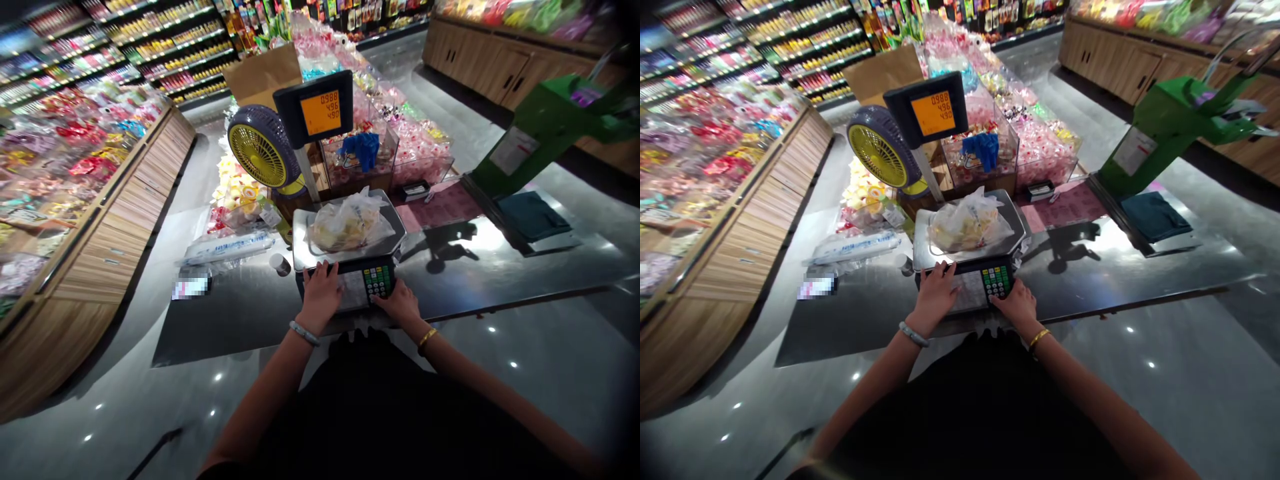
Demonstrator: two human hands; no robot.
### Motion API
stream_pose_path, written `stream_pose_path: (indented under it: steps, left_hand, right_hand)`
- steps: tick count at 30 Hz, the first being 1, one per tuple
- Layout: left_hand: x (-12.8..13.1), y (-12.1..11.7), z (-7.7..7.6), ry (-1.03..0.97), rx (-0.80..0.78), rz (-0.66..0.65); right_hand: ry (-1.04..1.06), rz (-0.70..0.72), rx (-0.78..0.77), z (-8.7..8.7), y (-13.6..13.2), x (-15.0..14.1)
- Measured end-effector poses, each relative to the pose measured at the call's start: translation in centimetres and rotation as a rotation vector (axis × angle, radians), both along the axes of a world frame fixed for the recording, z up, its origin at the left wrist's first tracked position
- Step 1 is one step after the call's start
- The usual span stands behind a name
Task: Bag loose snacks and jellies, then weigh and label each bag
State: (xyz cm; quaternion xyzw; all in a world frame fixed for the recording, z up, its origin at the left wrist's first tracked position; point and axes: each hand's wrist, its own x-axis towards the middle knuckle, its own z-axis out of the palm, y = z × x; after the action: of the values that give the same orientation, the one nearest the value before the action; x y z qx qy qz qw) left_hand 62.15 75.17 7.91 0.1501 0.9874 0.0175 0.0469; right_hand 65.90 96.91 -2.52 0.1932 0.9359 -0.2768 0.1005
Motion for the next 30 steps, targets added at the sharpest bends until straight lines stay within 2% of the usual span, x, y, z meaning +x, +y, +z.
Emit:
stream_pose_path:
  steps: [7, 12, 14, 18, 20, 24, 30]
  left_hand:
    - [-0.1, 0.1, 0.1, 0.012, -0.012, 0.003]
    - [-0.2, 0.5, 0.4, 0.023, -0.033, 0.016]
    - [-0.3, 0.7, 0.5, 0.022, -0.044, 0.02]
    - [-0.3, 0.9, 0.7, 0.013, -0.066, 0.028]
    - [-0.4, 1.0, 0.8, 0.007, -0.075, 0.029]
    - [-0.4, 1.3, 1.1, -0.006, -0.101, 0.036]
    - [-0.6, 1.9, 1.0, -0.032, -0.145, 0.058]
  right_hand:
    - [-0.002, -0.028, 0.022, -0.3, -0.8, -0.1]
    - [0.025, -0.012, -0.015, -0.5, 0.0, -0.1]
    - [0.054, -0.005, -0.1, -0.8, 0.8, -0.1]
    - [0.119, -0.037, -0.441, -1.5, 3.4, -0.8]
    - [0.125, -0.037, -0.545, -1.8, 5.0, -1.4]
    - [0.071, 0.026, -0.677, -2.1, 7.2, -2.9]
    - [-0.028, 0.225, -0.776, -2.6, 7.6, -5.0]
